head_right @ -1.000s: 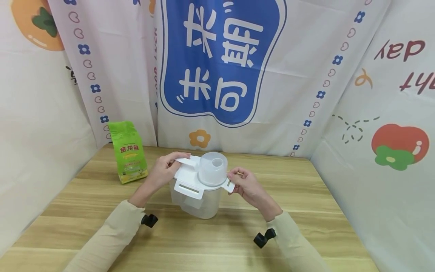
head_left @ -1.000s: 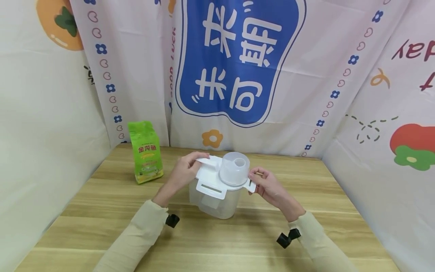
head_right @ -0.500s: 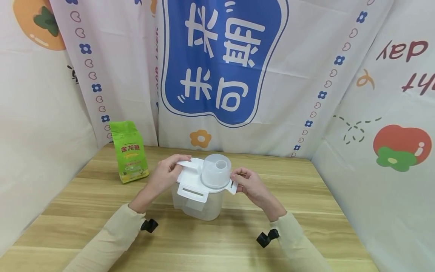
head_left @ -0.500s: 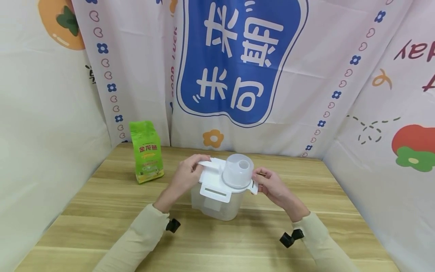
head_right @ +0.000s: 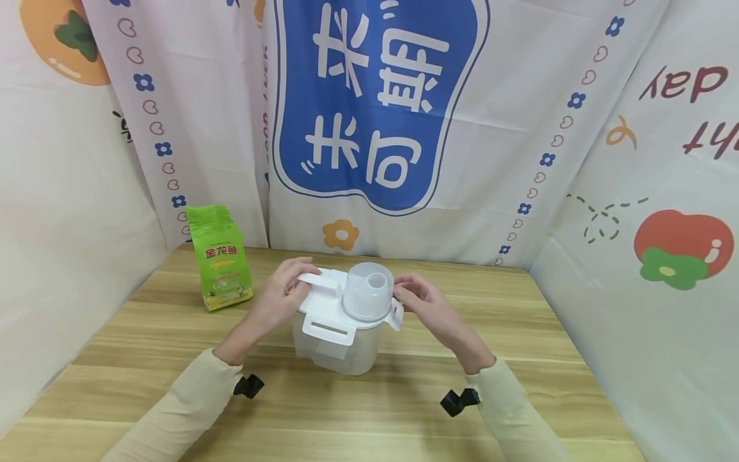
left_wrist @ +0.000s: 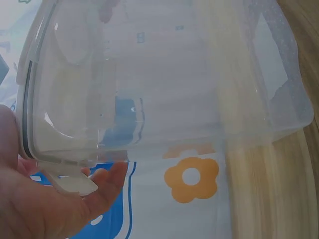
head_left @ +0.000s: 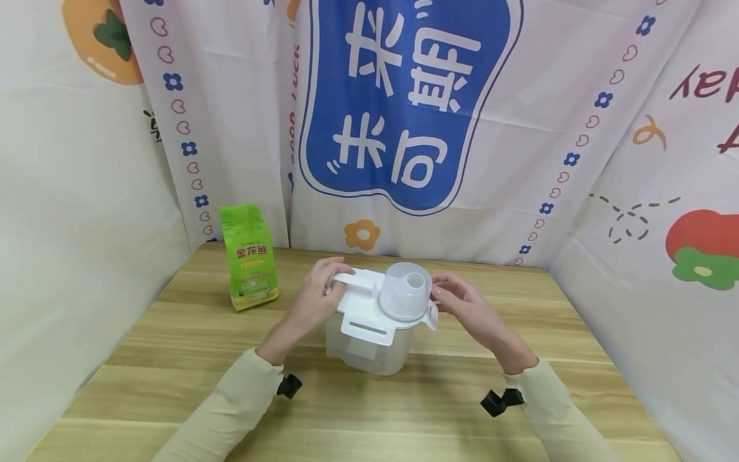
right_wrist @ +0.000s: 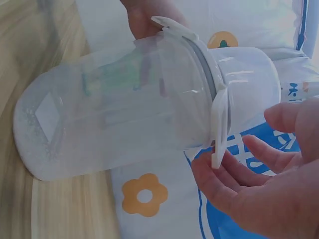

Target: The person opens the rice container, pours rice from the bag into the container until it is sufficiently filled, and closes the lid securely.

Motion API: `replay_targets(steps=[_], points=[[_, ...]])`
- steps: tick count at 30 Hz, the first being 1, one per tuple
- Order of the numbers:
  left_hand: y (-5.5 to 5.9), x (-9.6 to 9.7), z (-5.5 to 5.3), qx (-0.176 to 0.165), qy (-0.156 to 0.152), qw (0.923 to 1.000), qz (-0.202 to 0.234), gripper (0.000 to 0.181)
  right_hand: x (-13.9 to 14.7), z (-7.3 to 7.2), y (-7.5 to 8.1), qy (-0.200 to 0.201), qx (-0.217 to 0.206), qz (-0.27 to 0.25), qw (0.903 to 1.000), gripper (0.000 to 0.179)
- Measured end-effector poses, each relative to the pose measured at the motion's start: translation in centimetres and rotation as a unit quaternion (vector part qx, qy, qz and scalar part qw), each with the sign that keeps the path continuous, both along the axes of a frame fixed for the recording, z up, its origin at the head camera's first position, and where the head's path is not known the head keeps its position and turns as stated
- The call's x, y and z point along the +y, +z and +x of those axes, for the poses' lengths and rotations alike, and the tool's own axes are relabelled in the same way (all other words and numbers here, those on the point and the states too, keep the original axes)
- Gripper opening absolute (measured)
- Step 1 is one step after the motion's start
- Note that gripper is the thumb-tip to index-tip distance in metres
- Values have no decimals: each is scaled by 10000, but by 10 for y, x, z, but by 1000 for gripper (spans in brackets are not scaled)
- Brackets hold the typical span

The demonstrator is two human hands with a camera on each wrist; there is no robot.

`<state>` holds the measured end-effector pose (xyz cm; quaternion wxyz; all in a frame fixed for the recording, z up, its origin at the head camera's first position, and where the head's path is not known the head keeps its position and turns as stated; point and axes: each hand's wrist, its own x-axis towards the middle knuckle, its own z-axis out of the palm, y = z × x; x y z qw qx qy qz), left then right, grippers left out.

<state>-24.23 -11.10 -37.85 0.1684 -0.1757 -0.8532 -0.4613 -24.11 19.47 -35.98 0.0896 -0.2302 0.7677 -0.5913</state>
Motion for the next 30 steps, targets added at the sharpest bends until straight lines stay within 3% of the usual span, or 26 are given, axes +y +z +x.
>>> replay_targets(steps=[9,15,19,30], points=[[-3,-10,0,-738,-172,9958,504,37,-1,7,10,11,347,275,9990,40],[-11,-18,0,-1338,-561,9838,1056,54,-3,10,11,120,503,379,9979,48],[-16,-25,-1,-1562,-844,9754,1304,63,-8,10,12,255,655,332,9970,58],[-26,-38,-6,-1991,-1489,9574,1470,71,-23,13,12,-13,1622,419,9859,79]])
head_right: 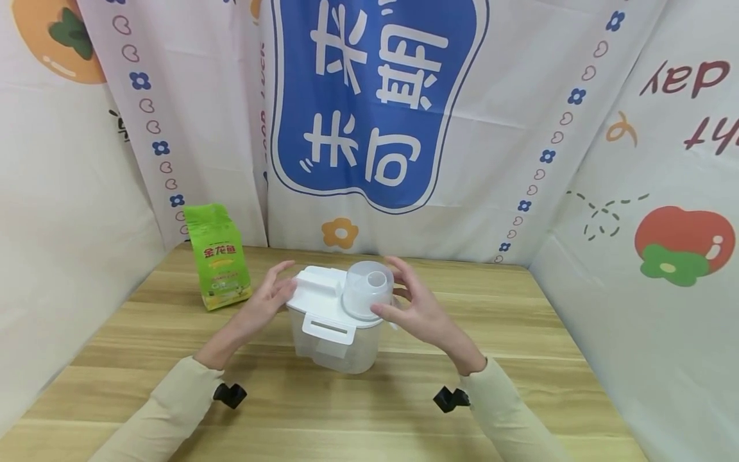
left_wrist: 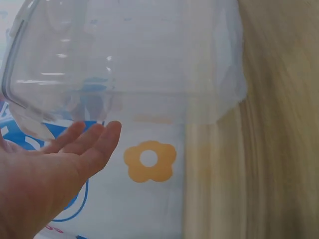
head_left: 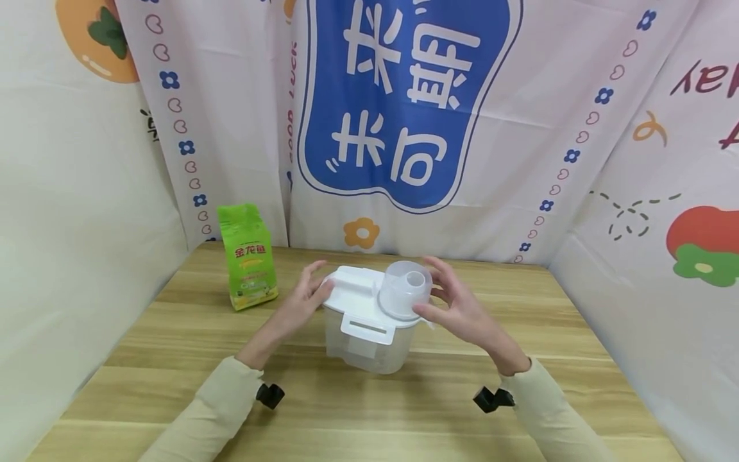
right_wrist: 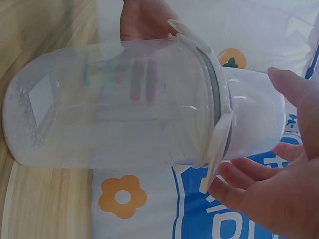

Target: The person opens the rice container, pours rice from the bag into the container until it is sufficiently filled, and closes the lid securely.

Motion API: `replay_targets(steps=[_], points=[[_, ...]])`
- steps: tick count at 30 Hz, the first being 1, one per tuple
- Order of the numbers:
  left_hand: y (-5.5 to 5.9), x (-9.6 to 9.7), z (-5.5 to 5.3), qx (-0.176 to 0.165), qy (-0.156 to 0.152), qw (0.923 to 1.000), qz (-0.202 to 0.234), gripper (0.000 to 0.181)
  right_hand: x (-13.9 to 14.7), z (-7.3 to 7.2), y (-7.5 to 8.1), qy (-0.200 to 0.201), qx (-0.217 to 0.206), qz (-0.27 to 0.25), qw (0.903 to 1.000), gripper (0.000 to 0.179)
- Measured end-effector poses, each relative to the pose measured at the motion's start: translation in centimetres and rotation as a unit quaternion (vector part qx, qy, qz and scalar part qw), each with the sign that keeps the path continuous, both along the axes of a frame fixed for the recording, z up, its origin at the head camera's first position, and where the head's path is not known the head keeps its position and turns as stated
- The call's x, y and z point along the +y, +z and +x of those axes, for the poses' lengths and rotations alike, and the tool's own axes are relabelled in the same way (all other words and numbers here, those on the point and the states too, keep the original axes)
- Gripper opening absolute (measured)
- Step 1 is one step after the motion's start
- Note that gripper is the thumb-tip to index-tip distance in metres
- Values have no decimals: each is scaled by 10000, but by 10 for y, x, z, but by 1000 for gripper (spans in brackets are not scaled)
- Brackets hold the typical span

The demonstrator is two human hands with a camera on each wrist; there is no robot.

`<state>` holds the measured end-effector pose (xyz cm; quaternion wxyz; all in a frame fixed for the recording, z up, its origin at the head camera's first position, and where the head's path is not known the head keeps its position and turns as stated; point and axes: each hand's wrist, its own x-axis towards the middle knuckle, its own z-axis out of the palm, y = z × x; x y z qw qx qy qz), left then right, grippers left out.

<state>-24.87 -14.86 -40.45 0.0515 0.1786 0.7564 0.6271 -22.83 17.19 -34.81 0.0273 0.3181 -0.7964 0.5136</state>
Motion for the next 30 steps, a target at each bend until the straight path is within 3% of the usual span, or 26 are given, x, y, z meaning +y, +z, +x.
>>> replay_targets(steps=[8,12,17,23,30], points=[[-13,-10,1,-204,-308,9970,-673,84,-12,1,-2,-230,630,110,9977,79],[-21,-14,0,131,-797,9950,-583,98,-19,0,-2,-291,777,269,9962,80],[-26,-14,-1,452,-1231,9907,-364,97,-24,-2,-4,-333,905,319,9948,80],[-28,-10,0,260,-1338,9891,-551,97,-24,-3,-7,-318,1146,351,9923,76],[-25,-9,2,327,-1506,9853,-737,91,-27,-5,-15,-436,1428,207,9886,65]])
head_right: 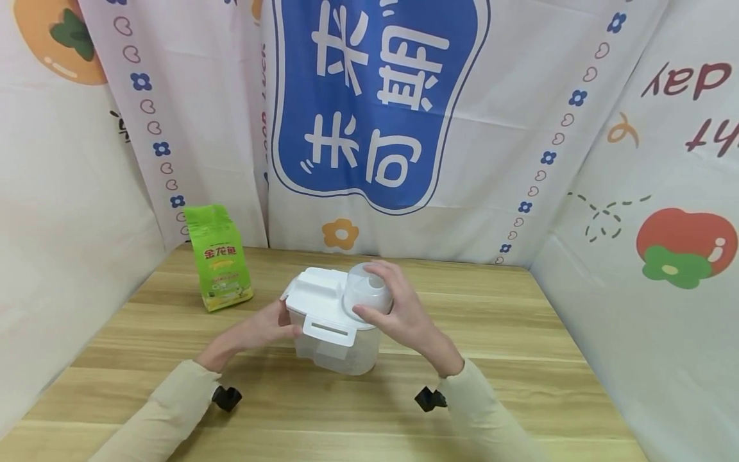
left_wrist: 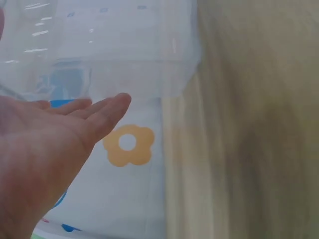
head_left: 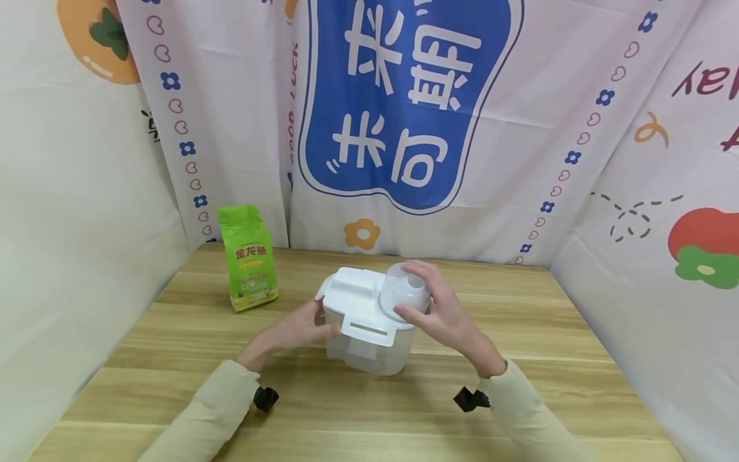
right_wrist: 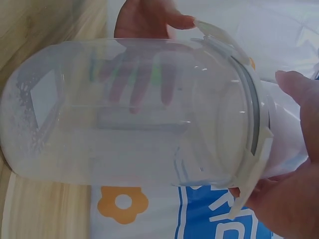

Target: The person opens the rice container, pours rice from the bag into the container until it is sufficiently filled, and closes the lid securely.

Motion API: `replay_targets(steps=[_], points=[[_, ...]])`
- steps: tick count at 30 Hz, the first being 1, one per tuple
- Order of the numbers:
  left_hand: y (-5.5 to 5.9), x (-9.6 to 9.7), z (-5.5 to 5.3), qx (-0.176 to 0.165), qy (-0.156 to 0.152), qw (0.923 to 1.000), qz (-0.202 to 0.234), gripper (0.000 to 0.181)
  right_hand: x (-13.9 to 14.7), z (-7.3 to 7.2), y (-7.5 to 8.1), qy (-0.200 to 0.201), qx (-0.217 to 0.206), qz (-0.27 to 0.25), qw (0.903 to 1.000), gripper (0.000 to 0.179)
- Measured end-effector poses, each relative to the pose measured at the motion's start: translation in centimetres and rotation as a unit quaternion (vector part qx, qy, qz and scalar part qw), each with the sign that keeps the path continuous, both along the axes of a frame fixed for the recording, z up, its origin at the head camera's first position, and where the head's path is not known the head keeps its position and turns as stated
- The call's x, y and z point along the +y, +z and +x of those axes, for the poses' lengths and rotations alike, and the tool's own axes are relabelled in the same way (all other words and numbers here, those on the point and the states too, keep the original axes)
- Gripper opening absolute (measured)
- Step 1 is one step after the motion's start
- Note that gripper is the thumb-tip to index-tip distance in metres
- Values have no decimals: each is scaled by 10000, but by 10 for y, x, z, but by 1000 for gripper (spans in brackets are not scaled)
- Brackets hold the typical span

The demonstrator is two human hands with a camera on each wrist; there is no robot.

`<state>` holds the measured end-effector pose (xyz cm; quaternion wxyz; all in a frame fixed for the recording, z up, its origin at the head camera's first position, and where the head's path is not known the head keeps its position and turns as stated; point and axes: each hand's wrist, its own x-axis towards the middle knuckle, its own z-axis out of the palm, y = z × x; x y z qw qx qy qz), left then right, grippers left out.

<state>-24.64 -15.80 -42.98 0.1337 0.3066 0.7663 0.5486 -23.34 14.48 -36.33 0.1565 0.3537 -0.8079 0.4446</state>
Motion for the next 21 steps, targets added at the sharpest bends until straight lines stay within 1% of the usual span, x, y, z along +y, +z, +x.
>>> replay_targets(steps=[3,5,9,12,14,17,20,21], points=[[0,-1,-1,9,-57,10000,-22,87,-2,1,-2,-63,1,-128,9999,64],[-1,-1,-2,41,-21,10000,8,86,-4,3,-2,-104,-30,-213,9997,63],[-3,2,-3,159,139,9998,67,86,-8,8,2,-60,-76,-474,9988,60],[-4,3,-3,234,248,9994,23,86,-10,11,3,42,-41,-705,9975,57],[-4,3,-3,268,306,9992,-31,87,-10,10,0,83,4,-845,9964,56],[-4,4,-2,417,348,9985,-94,87,-9,5,-6,139,4,-1079,9941,55],[-4,5,-2,567,300,9979,-56,86,-8,1,-11,252,-19,-1338,9907,53],[-4,5,-2,572,285,9980,-40,86,-8,0,-12,309,-24,-1419,9894,52]])
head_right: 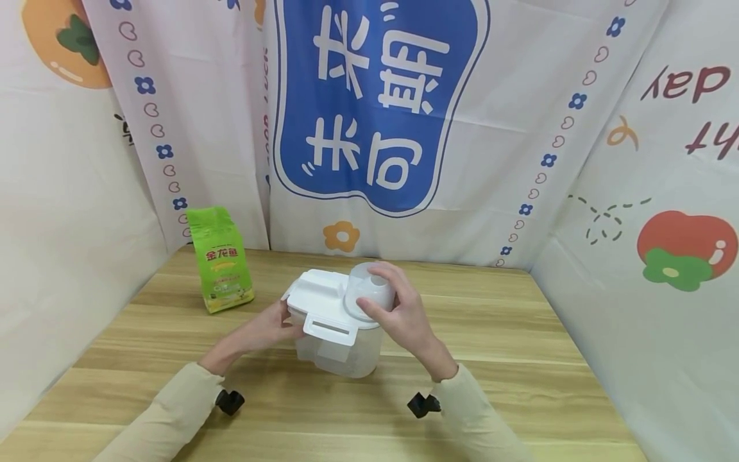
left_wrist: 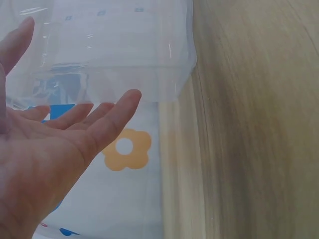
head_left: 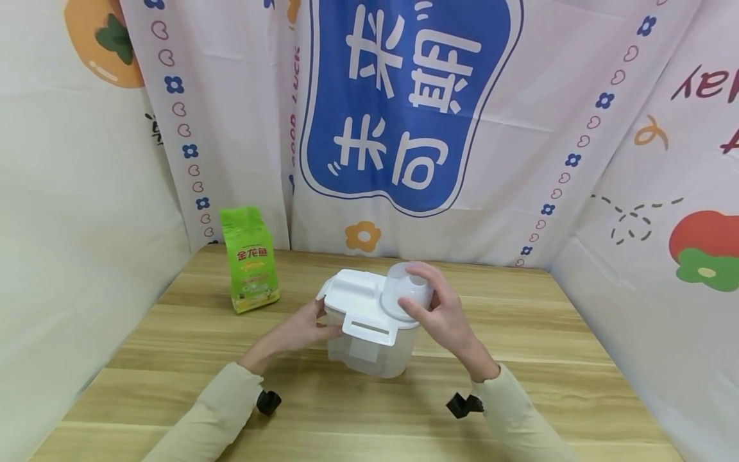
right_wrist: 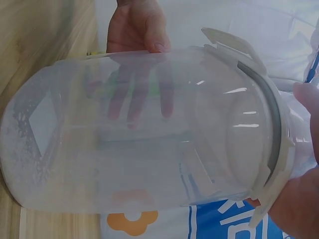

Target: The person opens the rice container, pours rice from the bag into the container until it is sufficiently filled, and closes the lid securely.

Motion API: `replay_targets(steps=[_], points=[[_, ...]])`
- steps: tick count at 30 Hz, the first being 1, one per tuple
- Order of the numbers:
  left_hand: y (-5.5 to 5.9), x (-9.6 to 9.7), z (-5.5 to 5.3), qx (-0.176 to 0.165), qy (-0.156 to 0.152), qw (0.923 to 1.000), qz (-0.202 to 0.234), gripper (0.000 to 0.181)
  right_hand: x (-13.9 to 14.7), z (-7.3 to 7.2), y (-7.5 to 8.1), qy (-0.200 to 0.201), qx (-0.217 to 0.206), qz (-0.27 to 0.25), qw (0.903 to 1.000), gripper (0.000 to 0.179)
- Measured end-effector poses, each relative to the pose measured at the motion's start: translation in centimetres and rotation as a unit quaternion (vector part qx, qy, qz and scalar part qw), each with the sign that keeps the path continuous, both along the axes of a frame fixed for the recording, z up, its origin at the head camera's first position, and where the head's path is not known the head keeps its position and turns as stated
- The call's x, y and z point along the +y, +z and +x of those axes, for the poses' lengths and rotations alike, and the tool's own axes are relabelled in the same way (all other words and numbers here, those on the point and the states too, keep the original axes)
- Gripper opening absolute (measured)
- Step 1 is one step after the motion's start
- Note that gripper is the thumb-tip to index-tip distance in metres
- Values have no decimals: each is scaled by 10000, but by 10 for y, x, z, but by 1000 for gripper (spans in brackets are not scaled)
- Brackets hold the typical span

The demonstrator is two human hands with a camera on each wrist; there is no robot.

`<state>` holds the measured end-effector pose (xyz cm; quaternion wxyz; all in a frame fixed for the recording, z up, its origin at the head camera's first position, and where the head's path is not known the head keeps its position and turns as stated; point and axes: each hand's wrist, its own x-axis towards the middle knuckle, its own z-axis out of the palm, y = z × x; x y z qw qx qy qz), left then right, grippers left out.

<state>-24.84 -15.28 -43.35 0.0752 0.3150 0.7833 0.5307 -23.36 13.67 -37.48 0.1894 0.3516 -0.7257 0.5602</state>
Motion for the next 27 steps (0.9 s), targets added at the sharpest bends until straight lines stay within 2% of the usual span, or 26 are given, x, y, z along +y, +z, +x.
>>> replay_targets(steps=[5,13,19,27], points=[[1,0,1,-139,25,9999,5,86,1,-1,1,109,-55,-207,9997,50],[3,0,2,-627,225,9978,35,96,7,-7,3,-54,-253,-687,9973,45],[2,-1,2,-591,286,9978,5,97,17,-11,2,-374,-482,-836,9946,41],[3,-1,3,-640,411,9970,-101,95,35,-16,2,-776,-1152,-882,9864,37]])
